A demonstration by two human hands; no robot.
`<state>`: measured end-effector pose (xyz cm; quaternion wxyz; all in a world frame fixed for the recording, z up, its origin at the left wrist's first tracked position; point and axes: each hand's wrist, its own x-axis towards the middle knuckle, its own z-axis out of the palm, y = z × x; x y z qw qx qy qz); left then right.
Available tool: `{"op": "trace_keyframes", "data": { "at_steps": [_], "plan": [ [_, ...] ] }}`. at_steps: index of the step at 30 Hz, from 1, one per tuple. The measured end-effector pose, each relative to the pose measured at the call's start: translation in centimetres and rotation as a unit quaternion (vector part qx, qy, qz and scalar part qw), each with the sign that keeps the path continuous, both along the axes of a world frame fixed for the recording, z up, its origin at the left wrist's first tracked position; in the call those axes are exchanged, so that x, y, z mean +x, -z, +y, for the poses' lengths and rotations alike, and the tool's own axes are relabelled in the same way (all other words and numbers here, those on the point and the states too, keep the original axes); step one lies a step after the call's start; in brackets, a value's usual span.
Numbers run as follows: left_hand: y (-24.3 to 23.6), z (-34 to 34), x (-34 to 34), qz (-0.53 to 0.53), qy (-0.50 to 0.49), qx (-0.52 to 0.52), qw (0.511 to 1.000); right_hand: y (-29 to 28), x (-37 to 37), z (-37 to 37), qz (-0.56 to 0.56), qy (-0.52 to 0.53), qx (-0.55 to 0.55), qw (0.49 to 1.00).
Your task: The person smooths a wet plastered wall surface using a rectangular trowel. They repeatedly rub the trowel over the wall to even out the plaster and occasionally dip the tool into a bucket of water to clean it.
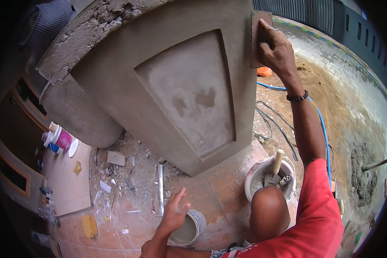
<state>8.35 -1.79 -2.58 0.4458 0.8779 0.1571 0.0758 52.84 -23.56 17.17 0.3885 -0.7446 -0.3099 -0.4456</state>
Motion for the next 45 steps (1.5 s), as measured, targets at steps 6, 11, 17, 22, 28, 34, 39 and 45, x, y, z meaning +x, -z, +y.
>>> {"op": "trace_keyframes", "data": {
  "at_steps": [6, 11, 17, 22, 28, 34, 39, 45],
  "plan": [
    [-0.2, -0.6, 0.9, 0.018, 0.04, 0.014, 0.999, 3.1, -2.7, 3.4, -0.019, -0.028, -0.067, 0.997],
    [-0.8, -1.2, 1.0, 0.003, 0.064, 0.036, 0.997, 11.9, -3.2, -1.0, 0.113, -0.049, -0.204, 0.971],
    [-1.0, -1.6, 0.9, 0.016, 0.067, 0.055, 0.996, 1.1, -3.7, -0.2, 0.003, -0.085, -0.083, 0.993],
    [-0.5, -1.5, 0.6, 0.019, 0.067, 0.059, 0.996, 5.6, -2.9, 2.6, 0.013, -0.099, -0.076, 0.992],
    [0.1, -1.6, 1.1, 0.03, 0.092, 0.057, 0.994, 26.4, -6.2, -1.1, 0.245, -0.079, -0.232, 0.938],
    [-0.5, -1.7, 0.4, 0.031, 0.111, 0.079, 0.99, 16.8, -9.4, -3.2, 0.26, -0.144, -0.101, 0.949],
    [1.2, -1.0, 0.4, 0.025, 0.116, 0.089, 0.989, 10.0, -10.0, -1.5, 0.368, -0.498, 0.196, 0.76],
    [0.8, -1.4, -0.2, 0.055, 0.126, 0.117, 0.984, 8.0, -12.5, 4.8, 0.388, -0.667, 0.324, 0.547]
  ]
}}
